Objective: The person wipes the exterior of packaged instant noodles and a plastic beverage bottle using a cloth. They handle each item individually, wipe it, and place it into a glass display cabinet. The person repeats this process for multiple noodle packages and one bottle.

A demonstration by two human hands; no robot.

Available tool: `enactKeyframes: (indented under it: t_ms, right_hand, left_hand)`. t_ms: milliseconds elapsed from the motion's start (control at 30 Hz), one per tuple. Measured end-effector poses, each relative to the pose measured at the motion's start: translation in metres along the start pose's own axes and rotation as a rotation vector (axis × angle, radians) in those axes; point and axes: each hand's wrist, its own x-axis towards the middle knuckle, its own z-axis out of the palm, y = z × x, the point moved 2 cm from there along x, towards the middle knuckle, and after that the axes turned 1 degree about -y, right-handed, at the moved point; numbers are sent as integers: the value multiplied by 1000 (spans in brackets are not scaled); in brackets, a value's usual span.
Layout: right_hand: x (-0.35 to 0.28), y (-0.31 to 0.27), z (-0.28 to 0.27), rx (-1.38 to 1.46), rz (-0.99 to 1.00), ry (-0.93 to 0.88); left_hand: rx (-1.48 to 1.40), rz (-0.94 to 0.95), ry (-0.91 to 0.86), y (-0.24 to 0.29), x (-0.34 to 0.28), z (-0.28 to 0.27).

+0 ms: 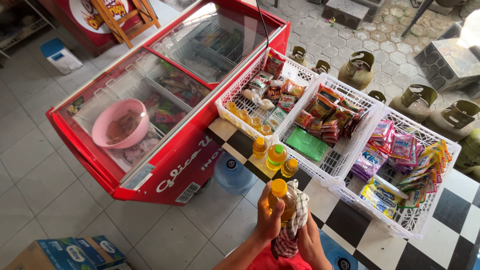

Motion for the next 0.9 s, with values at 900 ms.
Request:
enactKeyframes:
  t_ms: [900]
  right_hand:
    - [17,-38,-14,-378,-426,11]
  left_hand:
    - [-94,24,129,-21,25,15]
